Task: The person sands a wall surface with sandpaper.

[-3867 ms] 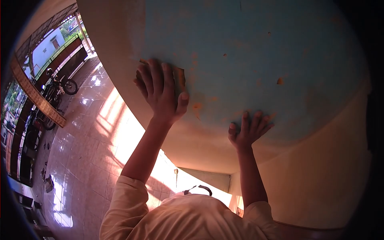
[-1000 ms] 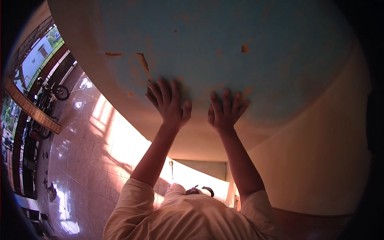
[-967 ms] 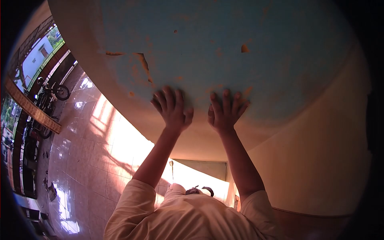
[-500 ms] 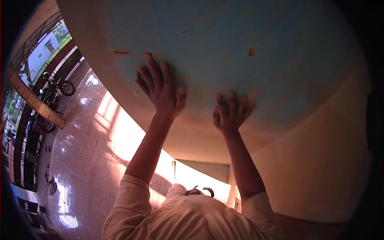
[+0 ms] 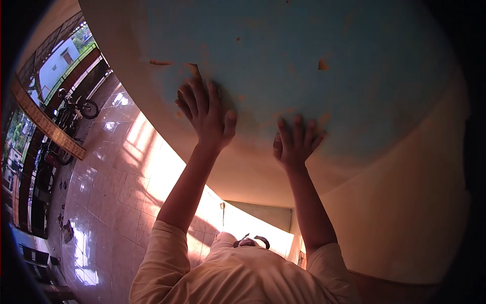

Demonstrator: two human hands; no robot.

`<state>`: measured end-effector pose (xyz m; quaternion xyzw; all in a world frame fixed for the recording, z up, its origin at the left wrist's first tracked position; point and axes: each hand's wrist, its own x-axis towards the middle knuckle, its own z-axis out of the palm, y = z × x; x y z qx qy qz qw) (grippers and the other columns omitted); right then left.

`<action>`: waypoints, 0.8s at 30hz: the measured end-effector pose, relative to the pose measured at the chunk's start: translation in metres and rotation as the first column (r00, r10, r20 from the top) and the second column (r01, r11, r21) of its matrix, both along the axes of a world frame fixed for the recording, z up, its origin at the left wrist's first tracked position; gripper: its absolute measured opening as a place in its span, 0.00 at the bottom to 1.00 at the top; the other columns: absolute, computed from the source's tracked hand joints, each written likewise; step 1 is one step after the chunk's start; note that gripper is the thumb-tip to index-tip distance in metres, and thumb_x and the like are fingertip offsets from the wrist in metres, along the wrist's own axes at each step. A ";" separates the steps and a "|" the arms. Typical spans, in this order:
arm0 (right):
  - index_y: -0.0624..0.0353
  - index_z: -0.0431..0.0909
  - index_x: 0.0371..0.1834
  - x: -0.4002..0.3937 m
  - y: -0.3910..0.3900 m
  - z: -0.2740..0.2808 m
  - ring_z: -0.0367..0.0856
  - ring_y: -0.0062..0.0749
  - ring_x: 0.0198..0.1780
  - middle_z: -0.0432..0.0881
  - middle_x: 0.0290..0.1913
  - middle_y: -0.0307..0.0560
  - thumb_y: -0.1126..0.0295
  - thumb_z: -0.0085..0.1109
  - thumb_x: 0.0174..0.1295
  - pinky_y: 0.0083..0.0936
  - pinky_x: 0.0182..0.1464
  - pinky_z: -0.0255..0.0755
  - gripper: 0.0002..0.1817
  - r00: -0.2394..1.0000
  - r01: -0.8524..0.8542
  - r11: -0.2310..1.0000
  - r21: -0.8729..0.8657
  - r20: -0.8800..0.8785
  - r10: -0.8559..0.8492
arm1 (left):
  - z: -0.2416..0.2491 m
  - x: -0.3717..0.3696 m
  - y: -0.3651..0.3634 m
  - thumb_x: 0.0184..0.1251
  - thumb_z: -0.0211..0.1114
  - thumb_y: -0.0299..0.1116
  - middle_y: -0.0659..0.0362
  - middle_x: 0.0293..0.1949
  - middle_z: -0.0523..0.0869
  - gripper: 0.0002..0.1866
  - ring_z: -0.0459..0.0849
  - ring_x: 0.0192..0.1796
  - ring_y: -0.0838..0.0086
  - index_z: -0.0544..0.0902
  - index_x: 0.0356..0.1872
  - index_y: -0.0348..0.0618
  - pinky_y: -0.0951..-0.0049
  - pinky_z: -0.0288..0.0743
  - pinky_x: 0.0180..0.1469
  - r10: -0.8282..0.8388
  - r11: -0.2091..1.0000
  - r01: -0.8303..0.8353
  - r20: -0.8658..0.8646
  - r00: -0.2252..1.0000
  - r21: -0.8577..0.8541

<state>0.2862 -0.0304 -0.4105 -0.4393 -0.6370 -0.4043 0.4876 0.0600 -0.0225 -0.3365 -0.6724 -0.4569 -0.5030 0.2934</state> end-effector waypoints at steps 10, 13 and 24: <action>0.33 0.73 0.73 0.004 0.004 -0.002 0.48 0.59 0.84 0.63 0.81 0.47 0.55 0.47 0.73 0.71 0.79 0.26 0.25 0.998 0.013 1.000 0.000 0.059 -0.013 | -0.154 -0.003 0.000 0.78 0.36 0.62 0.31 0.81 0.45 0.43 0.35 0.81 0.27 0.61 0.77 0.33 0.24 0.25 0.74 0.043 0.997 -0.058 -0.231 0.972 -0.058; 0.31 0.74 0.73 0.003 0.006 -0.002 0.49 0.56 0.84 0.65 0.80 0.44 0.56 0.48 0.71 0.70 0.79 0.26 0.26 0.999 0.014 1.000 0.011 0.044 -0.015 | -0.026 -0.024 0.012 0.78 0.35 0.64 0.32 0.81 0.47 0.43 0.38 0.81 0.29 0.61 0.78 0.35 0.24 0.28 0.74 0.009 1.000 -0.008 -0.115 0.993 0.007; 0.31 0.71 0.75 0.007 0.007 -0.005 0.49 0.55 0.84 0.63 0.81 0.43 0.53 0.49 0.70 0.73 0.78 0.26 0.28 0.999 0.014 0.999 -0.041 0.037 -0.012 | -0.016 -0.030 0.034 0.79 0.38 0.61 0.37 0.80 0.54 0.41 0.44 0.82 0.33 0.62 0.78 0.36 0.30 0.32 0.77 0.103 0.982 -0.106 0.025 0.994 0.158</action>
